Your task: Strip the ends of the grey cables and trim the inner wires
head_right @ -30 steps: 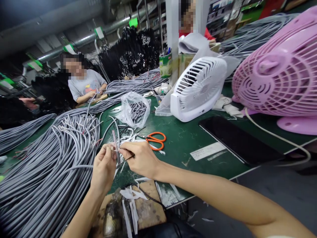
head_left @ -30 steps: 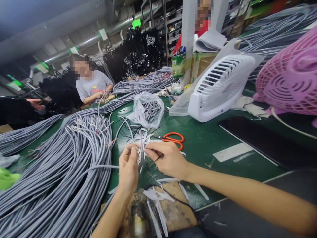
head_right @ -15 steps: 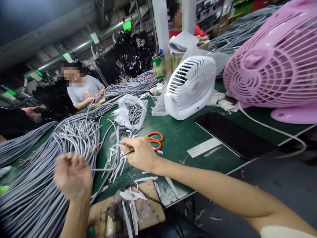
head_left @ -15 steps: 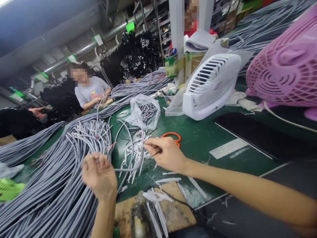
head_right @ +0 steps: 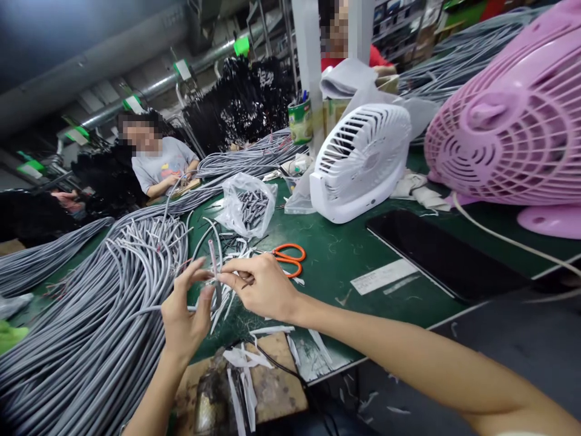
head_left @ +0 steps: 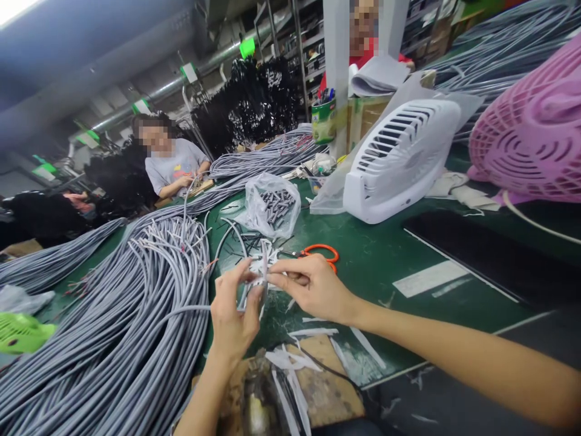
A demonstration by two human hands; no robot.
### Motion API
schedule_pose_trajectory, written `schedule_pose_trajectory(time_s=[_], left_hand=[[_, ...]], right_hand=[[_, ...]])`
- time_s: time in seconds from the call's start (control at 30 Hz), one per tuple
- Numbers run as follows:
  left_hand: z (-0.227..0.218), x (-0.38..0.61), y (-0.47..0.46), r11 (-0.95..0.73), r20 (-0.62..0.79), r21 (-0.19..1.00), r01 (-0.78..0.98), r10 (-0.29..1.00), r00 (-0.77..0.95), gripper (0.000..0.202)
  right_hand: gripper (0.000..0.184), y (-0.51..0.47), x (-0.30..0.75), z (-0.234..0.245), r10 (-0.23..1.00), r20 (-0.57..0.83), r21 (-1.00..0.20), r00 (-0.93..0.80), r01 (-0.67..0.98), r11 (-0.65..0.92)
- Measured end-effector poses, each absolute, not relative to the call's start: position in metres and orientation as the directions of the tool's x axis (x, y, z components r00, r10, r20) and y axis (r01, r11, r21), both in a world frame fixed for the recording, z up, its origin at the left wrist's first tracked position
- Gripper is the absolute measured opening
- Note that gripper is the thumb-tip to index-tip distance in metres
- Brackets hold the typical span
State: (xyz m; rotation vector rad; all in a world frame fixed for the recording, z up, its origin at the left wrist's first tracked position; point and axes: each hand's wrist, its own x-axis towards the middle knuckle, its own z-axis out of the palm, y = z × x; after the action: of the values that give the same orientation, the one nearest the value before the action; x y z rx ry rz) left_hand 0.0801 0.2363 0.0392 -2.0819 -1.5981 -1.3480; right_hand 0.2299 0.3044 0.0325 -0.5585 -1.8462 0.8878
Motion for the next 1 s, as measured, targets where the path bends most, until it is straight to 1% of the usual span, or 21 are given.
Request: schedule_pose_trajectory(time_s=[0.07,0.13,0.2,0.23,0.27,0.3,0.37,0.4,0.47,0.53,0.57,0.6,0.63,0.67,0.73,0.77,0.8,0.87,0.9,0.93,1.0], left_hand=[[0.041,0.078,0.235,-0.36,0.708,0.482,0.799,0.697,-0.113,0.008],[0.042,0.078,0.233,-0.356,0.571,0.712,0.605,0.795,-0.205,0.027],[0.043,0.082,0.233,-0.32,0.384,0.904,0.284,0.9,-0.206,0.038],[0.042,0.084,0.233,-0.295,0.321,0.943,0.152,0.927,-0.196,0.041],[0.041,0.085,0.234,-0.284,0.296,0.955,0.086,0.935,-0.198,0.044],[0.041,0.087,0.234,-0.287,0.304,0.952,0.106,0.928,-0.215,0.044],[0.039,0.088,0.235,-0.339,0.431,0.871,0.355,0.875,-0.222,0.037],[0.038,0.088,0.236,-0.376,0.531,0.766,0.522,0.827,-0.185,0.03],[0.037,0.086,0.236,-0.421,0.693,0.476,0.772,0.72,-0.035,0.019],[0.038,0.084,0.235,-0.408,0.765,0.26,0.875,0.64,0.071,0.016],[0.039,0.083,0.235,-0.378,0.777,0.224,0.898,0.626,0.07,0.012],[0.041,0.082,0.234,-0.344,0.774,0.244,0.907,0.632,0.031,0.006],[0.043,0.081,0.233,-0.312,0.752,0.324,0.893,0.658,-0.042,0.01],[0.045,0.081,0.233,-0.292,0.696,0.456,0.841,0.706,-0.133,0.019],[0.047,0.082,0.232,-0.256,0.472,0.786,0.563,0.837,-0.278,0.035],[0.047,0.083,0.233,-0.219,0.332,0.91,0.353,0.894,-0.301,0.042],[0.047,0.084,0.233,-0.174,0.21,0.974,0.143,0.933,-0.292,0.045],[0.045,0.086,0.235,-0.113,0.073,0.984,-0.139,0.963,-0.259,0.046],[0.043,0.087,0.236,-0.111,0.06,0.978,-0.175,0.961,-0.271,0.044],[0.042,0.087,0.237,-0.123,0.078,0.983,-0.135,0.951,-0.298,0.044],[0.04,0.087,0.237,-0.173,0.212,0.975,0.138,0.908,-0.362,0.041]], right_hand=[[0.028,0.306,0.232,0.033,0.707,0.594,-0.761,-0.384,0.015,0.648],[0.027,0.307,0.232,0.034,0.684,0.63,-0.727,-0.368,0.029,0.686],[0.026,0.306,0.232,0.034,0.643,0.664,-0.686,-0.381,0.032,0.727],[0.025,0.305,0.232,0.034,0.628,0.675,-0.67,-0.389,0.034,0.741],[0.025,0.304,0.232,0.033,0.618,0.681,-0.66,-0.392,0.037,0.751],[0.026,0.304,0.232,0.033,0.614,0.685,-0.653,-0.392,0.043,0.756],[0.026,0.303,0.232,0.033,0.614,0.689,-0.647,-0.385,0.053,0.76],[0.026,0.304,0.232,0.032,0.615,0.69,-0.646,-0.381,0.058,0.761],[0.025,0.305,0.232,0.032,0.617,0.687,-0.645,-0.385,0.067,0.761],[0.024,0.306,0.231,0.031,0.613,0.679,-0.644,-0.405,0.073,0.762],[0.023,0.307,0.231,0.03,0.612,0.677,-0.643,-0.409,0.076,0.762],[0.022,0.307,0.231,0.03,0.613,0.676,-0.644,-0.41,0.077,0.761],[0.021,0.308,0.23,0.029,0.616,0.675,-0.646,-0.407,0.077,0.759],[0.021,0.308,0.23,0.029,0.62,0.676,-0.649,-0.4,0.076,0.757],[0.02,0.308,0.23,0.03,0.623,0.672,-0.657,-0.4,0.065,0.751],[0.021,0.307,0.229,0.03,0.621,0.669,-0.661,-0.409,0.056,0.748],[0.022,0.307,0.229,0.03,0.62,0.664,-0.665,-0.418,0.048,0.745],[0.024,0.305,0.229,0.031,0.623,0.655,-0.673,-0.428,0.045,0.738],[0.025,0.305,0.229,0.031,0.625,0.652,-0.675,-0.43,0.048,0.736],[0.025,0.304,0.229,0.031,0.626,0.651,-0.675,-0.43,0.051,0.736],[0.025,0.305,0.23,0.031,0.623,0.655,-0.67,-0.427,0.053,0.741]])
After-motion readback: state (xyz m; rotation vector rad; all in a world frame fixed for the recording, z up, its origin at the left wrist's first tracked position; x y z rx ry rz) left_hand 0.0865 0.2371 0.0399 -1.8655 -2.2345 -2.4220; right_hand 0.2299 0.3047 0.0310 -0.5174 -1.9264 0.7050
